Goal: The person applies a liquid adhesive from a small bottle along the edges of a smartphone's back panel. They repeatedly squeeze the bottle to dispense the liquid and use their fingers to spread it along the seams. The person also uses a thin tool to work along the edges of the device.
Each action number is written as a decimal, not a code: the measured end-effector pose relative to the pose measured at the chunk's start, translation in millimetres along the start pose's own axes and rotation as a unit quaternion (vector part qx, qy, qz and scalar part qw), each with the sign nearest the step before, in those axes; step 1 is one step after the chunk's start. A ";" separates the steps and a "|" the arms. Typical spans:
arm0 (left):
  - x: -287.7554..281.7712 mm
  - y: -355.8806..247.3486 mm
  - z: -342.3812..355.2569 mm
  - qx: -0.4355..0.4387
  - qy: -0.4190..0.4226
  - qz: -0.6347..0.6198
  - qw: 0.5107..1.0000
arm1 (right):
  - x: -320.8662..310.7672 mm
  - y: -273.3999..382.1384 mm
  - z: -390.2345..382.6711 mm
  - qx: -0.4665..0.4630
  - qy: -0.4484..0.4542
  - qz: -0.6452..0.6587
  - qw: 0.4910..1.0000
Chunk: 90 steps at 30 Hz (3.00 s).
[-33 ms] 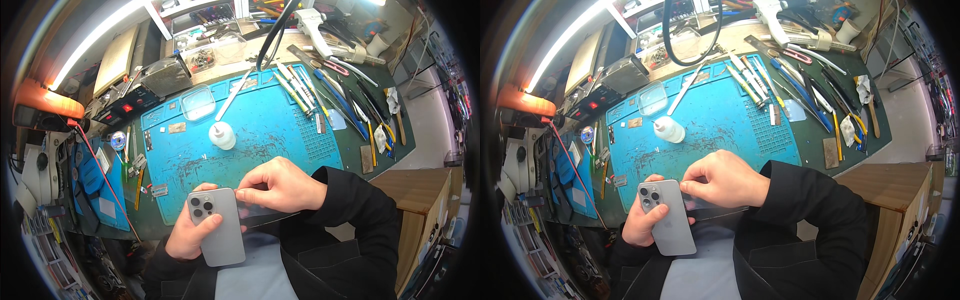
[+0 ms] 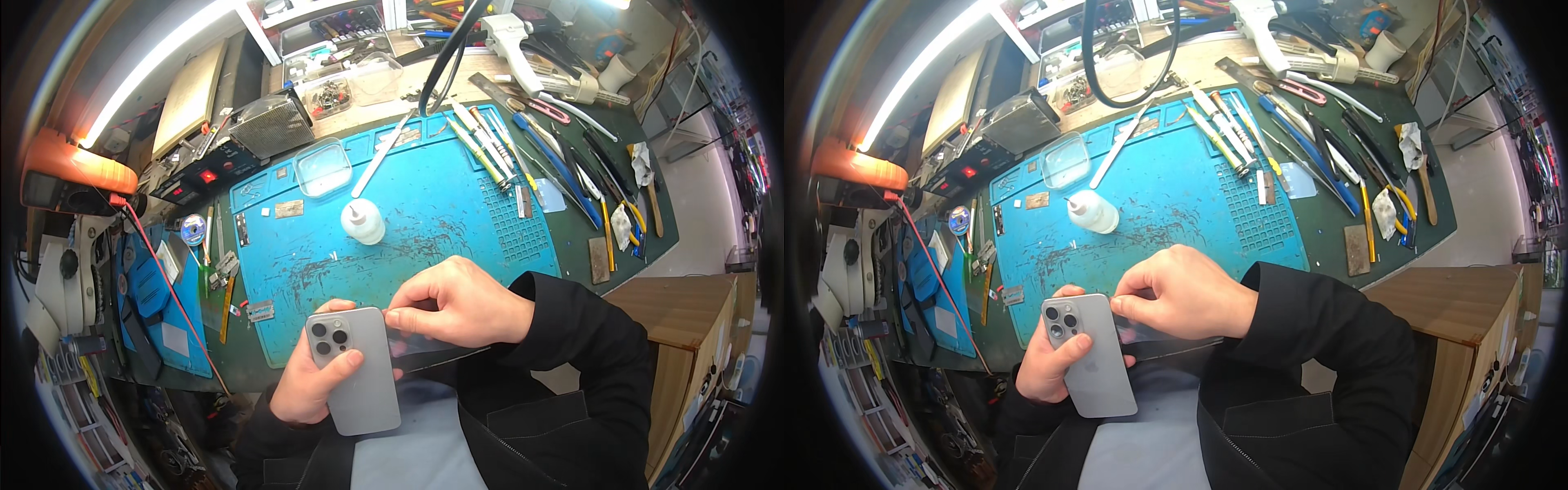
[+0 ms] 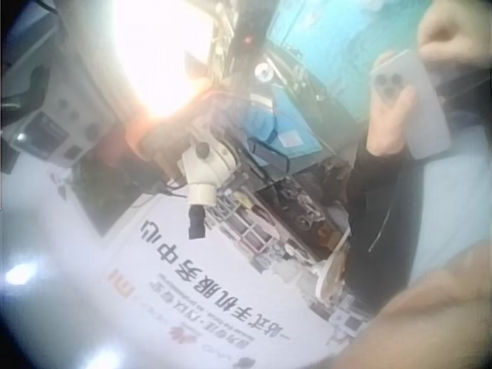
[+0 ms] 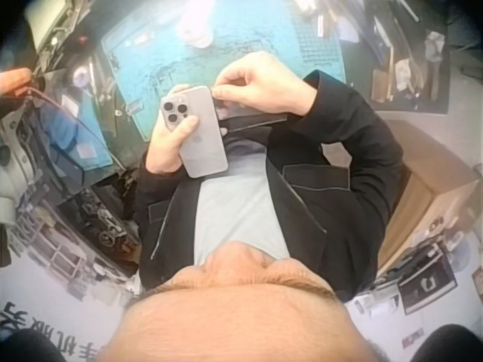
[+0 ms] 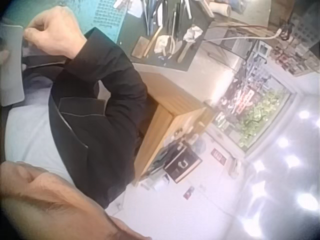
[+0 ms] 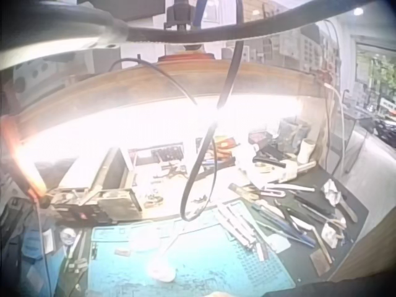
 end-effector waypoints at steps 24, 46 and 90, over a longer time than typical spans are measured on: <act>-6.7 2.6 -2.1 -0.032 -0.013 0.016 0.999 | -1.9 2.4 0.5 -0.032 0.003 -0.020 0.999; 1.6 3.5 -1.2 -0.117 0.012 0.058 0.991 | -2.1 4.7 0.7 -0.070 0.067 -0.042 0.994; 13.6 3.3 10.0 -0.250 0.065 0.179 0.949 | 7.9 16.0 3.7 -0.134 0.172 -0.174 0.960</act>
Point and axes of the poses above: each hand's wrist, its own z-axis towards the middle knuckle, its own x-axis out of the palm, y = z × x, the point moved 9 cm from there along z, towards the middle knuckle, and after that the axes turned 13 degrees about -z, right-handed, at the moved point
